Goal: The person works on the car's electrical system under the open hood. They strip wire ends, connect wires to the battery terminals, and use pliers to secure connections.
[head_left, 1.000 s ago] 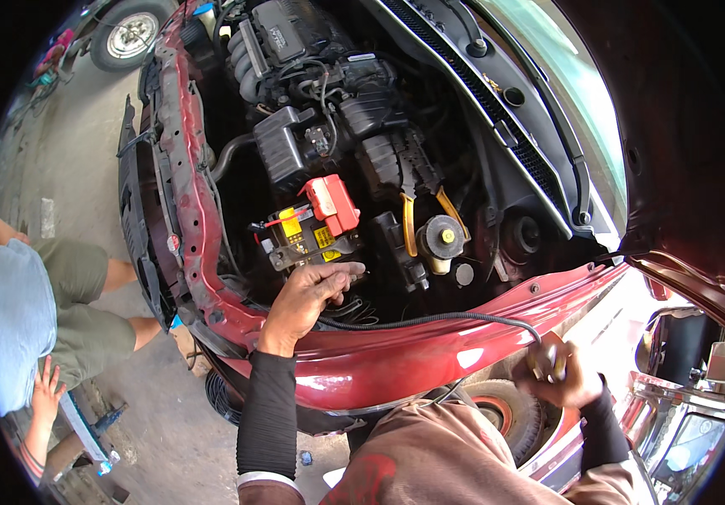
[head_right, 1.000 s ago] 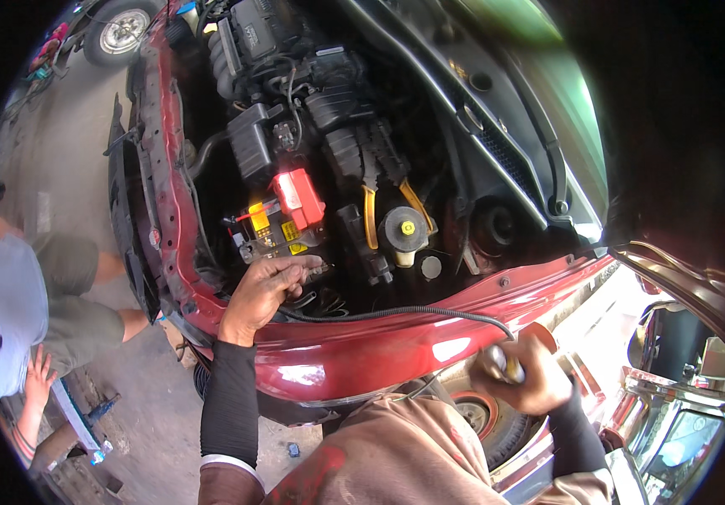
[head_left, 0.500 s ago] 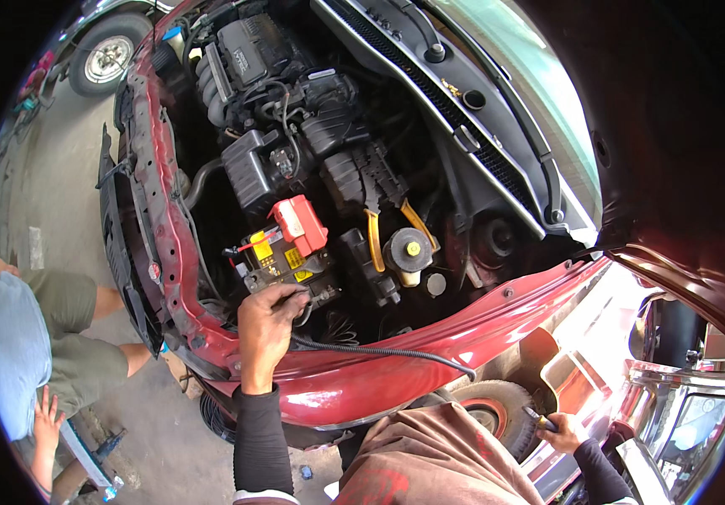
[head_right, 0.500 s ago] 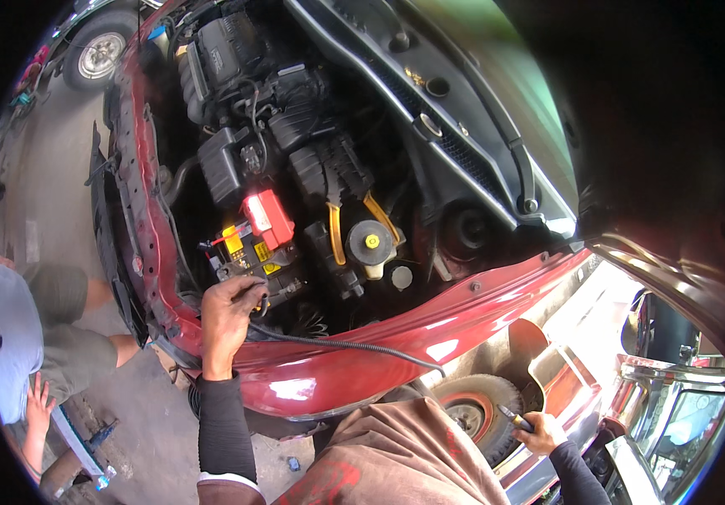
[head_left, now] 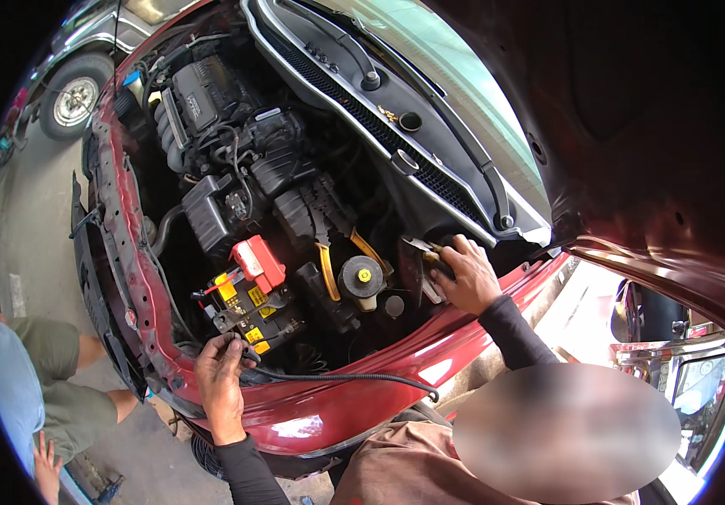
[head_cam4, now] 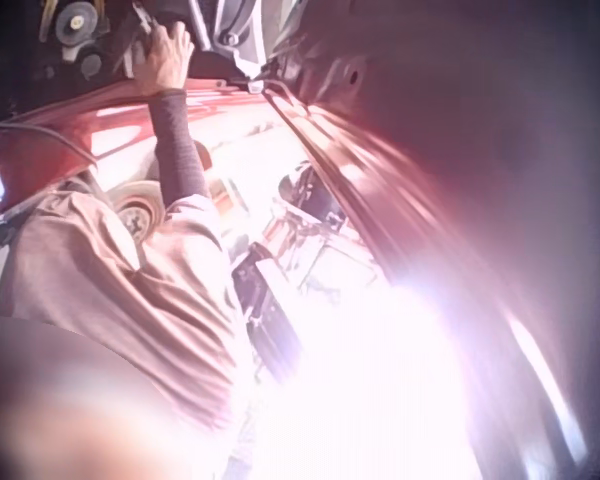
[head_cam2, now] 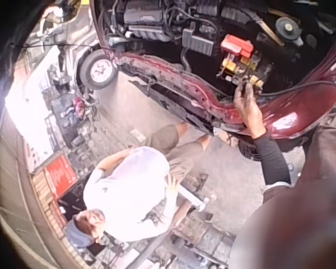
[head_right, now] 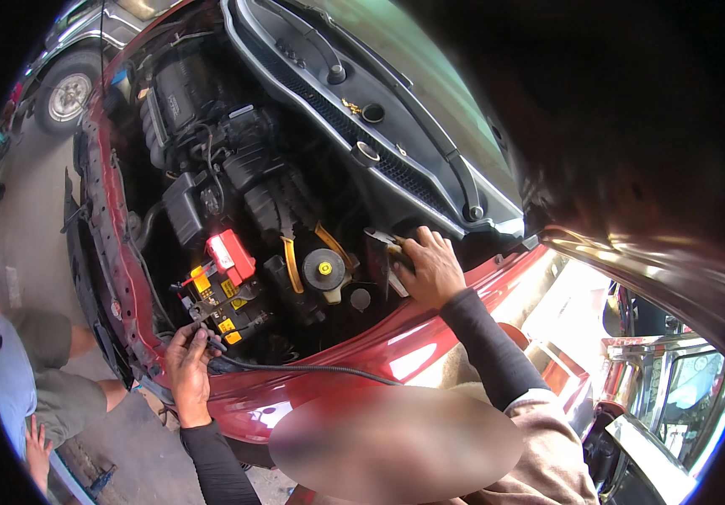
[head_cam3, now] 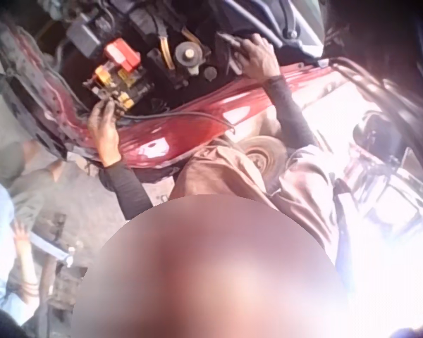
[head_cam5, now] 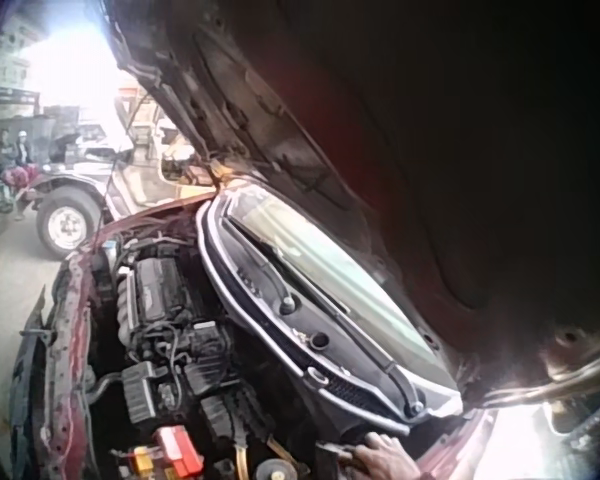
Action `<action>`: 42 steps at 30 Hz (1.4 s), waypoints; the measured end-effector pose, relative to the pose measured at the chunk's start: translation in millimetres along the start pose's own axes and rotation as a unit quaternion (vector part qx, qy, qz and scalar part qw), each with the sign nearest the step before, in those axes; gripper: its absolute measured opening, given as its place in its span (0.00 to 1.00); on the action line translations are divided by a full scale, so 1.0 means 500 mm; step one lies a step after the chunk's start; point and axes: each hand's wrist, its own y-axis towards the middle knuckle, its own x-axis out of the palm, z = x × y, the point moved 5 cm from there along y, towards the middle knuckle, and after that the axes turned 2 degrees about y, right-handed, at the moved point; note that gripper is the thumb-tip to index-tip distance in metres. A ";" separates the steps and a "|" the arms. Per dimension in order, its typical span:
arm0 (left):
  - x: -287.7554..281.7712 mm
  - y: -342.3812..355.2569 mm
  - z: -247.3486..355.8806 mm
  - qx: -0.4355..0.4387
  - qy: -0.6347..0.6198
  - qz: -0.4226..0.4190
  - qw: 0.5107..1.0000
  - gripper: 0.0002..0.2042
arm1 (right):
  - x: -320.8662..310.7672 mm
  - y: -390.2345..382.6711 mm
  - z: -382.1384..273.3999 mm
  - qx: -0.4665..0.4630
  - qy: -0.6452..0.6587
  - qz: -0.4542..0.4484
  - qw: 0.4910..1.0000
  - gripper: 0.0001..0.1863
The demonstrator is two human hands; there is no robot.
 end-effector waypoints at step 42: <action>0.039 0.013 -0.027 0.019 -0.111 0.041 0.993 0.10 | 0.022 0.294 -0.201 0.026 0.321 -0.135 0.937 0.17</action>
